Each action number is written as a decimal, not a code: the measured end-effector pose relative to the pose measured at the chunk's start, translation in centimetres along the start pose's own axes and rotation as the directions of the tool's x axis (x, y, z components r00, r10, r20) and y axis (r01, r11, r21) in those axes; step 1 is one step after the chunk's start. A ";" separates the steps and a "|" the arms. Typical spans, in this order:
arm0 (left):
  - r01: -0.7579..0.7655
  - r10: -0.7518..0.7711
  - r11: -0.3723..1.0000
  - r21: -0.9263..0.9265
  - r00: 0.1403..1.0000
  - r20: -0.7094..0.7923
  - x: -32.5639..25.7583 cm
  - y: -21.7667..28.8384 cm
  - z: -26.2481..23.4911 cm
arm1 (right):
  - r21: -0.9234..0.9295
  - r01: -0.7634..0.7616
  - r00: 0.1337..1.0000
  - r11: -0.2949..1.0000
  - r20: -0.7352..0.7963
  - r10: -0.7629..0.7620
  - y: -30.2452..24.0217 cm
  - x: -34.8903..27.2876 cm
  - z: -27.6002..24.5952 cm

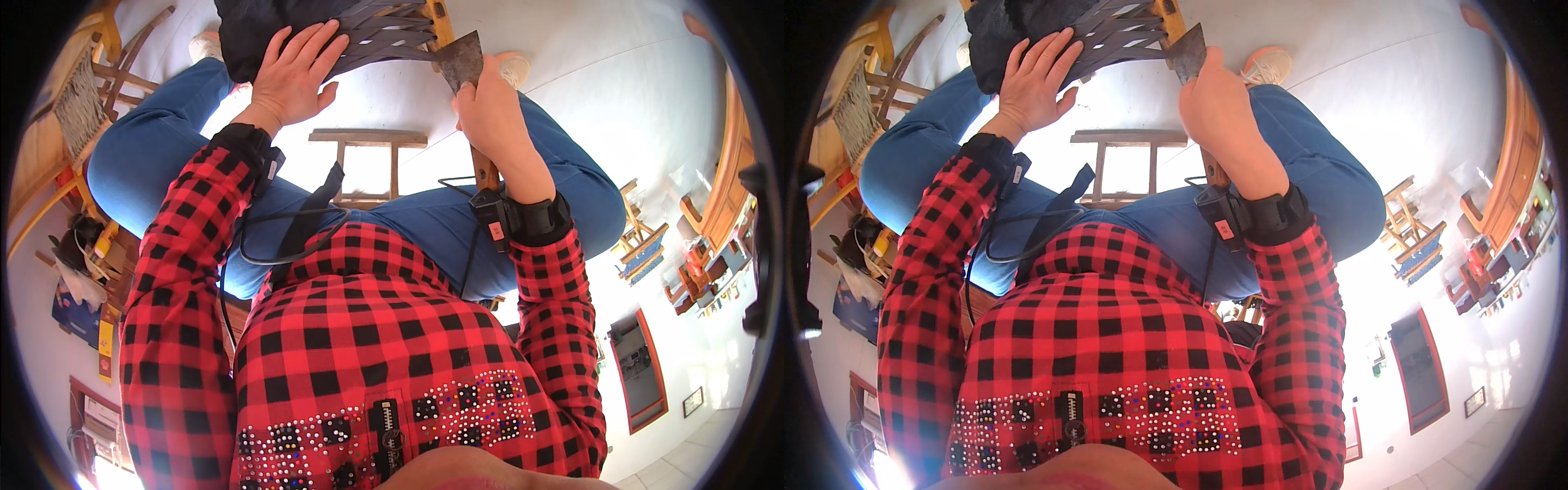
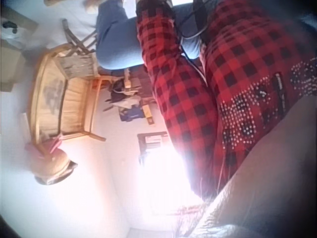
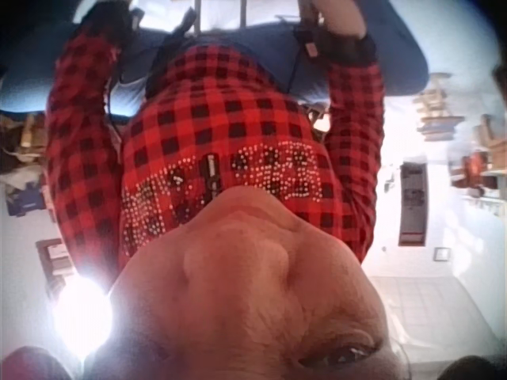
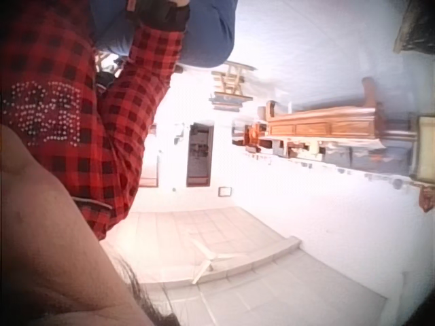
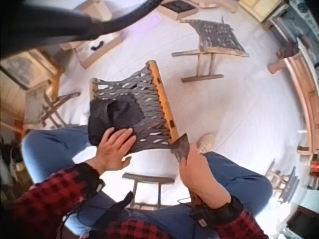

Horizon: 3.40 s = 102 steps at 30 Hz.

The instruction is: The person sits on the floor and uses a flat metal tool to press and adjust the woven seat of a wooden chair. They repeatedly smooth the fabric and tuck edges into the frame, working across different sections of the seat.

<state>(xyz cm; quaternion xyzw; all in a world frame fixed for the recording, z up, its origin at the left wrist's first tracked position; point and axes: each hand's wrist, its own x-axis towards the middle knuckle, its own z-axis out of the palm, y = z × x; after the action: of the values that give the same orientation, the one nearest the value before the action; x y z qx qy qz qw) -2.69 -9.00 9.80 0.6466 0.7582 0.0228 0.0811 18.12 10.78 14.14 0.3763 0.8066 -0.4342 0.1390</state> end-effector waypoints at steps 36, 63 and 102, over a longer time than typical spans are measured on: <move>0.012 -0.012 1.000 -0.003 0.998 -0.054 0.2 -0.5 0.3 | 0.120 -0.156 0.987 0.980 0.052 0.151 -1.8 1.6 -1.5; 0.017 -0.017 1.000 -0.005 0.998 -0.057 0.2 -0.7 0.2 | 0.138 -0.153 0.986 0.979 0.080 0.143 -2.3 2.1 -2.1; -0.017 0.017 1.000 0.000 0.993 -0.116 0.4 -1.2 0.4 | 0.925 -0.243 0.970 0.291 0.232 0.070 -1.5 2.2 -2.9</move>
<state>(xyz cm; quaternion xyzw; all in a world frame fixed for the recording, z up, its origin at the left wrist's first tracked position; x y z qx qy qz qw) -3.91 -8.82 9.23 0.6508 0.7559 0.0614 0.0370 15.89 13.71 15.52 0.4295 0.3435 -0.8351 -0.0080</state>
